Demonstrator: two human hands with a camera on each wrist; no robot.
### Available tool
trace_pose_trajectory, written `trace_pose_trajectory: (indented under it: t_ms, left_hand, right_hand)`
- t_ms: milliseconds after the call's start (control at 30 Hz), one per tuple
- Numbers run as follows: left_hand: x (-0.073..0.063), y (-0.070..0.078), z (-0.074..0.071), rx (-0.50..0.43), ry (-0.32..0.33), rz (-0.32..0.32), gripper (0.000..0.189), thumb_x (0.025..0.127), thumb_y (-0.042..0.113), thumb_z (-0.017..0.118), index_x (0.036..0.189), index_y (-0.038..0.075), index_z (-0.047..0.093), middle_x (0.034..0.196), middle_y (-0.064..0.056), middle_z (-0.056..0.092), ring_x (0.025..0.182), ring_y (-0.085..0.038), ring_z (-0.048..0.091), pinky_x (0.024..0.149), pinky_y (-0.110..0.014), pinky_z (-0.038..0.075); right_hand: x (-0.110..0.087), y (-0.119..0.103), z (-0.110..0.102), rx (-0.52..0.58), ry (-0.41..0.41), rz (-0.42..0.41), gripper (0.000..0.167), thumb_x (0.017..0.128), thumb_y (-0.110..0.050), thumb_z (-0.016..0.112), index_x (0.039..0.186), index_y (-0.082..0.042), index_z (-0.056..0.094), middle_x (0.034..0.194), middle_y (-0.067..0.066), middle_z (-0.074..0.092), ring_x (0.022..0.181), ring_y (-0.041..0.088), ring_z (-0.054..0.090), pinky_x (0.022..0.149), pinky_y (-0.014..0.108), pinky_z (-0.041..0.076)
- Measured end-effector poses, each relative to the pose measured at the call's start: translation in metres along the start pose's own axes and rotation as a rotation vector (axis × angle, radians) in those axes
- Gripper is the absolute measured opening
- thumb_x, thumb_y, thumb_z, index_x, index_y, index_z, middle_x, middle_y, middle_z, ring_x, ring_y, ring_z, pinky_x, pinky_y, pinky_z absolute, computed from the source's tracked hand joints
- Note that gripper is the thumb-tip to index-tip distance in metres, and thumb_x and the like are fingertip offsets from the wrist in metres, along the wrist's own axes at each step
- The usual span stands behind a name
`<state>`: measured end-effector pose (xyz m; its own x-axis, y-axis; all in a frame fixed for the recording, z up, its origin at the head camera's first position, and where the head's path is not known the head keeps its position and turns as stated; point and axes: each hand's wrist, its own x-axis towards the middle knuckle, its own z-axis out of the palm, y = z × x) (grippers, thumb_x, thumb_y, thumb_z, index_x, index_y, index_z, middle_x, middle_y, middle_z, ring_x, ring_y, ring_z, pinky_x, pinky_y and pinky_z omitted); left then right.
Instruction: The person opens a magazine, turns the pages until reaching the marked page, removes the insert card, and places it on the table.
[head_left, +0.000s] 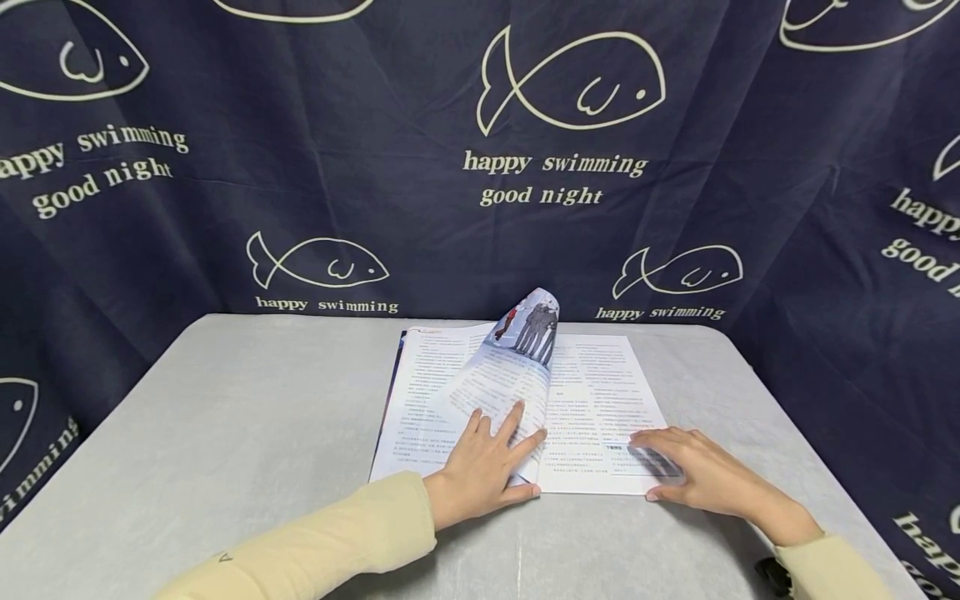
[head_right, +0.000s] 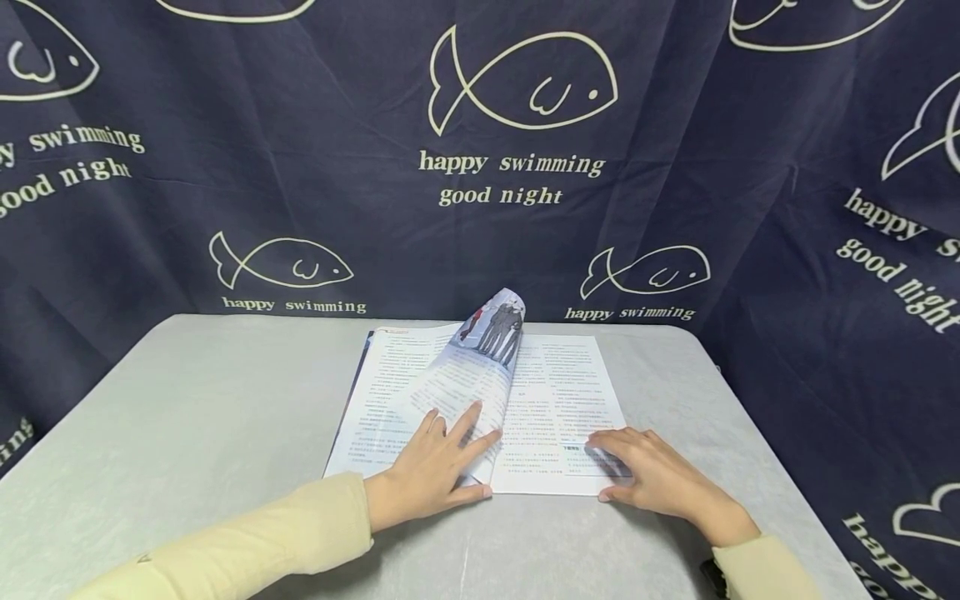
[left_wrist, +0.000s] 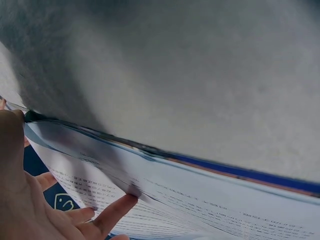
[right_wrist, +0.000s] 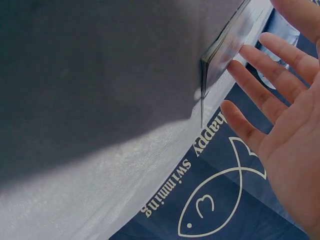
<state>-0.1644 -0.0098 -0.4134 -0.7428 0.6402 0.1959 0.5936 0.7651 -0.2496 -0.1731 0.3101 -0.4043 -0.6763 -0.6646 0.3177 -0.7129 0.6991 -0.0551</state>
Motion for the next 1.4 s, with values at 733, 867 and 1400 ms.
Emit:
trace_pose_trajectory:
  t_ms: [733,867,1400]
  left_hand:
    - [0.0018,-0.0032,0.0009,0.002,0.04,0.03,0.071,0.082,0.071,0.036,0.132,0.02,0.041,0.146,-0.008,0.032,0.131,-0.027,0.037,0.1,-0.043,0.036]
    - [0.0018,-0.0044,0.0013,0.002,0.061,0.06,0.072,0.082,0.07,0.036,0.129,0.016,0.042,0.144,-0.006,0.035,0.132,-0.024,0.036,0.102,-0.041,0.035]
    - [0.0021,-0.004,0.0034,-0.019,0.079,0.084,0.062,0.083,0.068,0.038,0.127,0.027,0.047,0.134,-0.011,0.042,0.123,-0.028,0.043,0.101,-0.044,0.034]
  right_hand:
    - [0.0006,0.0019,-0.0039,-0.001,0.008,-0.031,0.056,0.058,-0.032,0.081,0.107,-0.011,0.063,0.107,-0.003,0.065,0.095,0.017,0.059,0.077,0.036,0.043]
    - [0.0009,0.0027,-0.0049,0.005,0.014,-0.042,0.054,0.059,-0.032,0.081,0.106,-0.011,0.064,0.105,-0.004,0.065,0.093,0.015,0.06,0.077,0.035,0.044]
    - [0.0026,0.002,-0.0041,0.039,0.052,-0.068,0.045,0.058,-0.024,0.08,0.098,-0.011,0.066,0.095,-0.008,0.066,0.085,0.008,0.06,0.077,0.021,0.038]
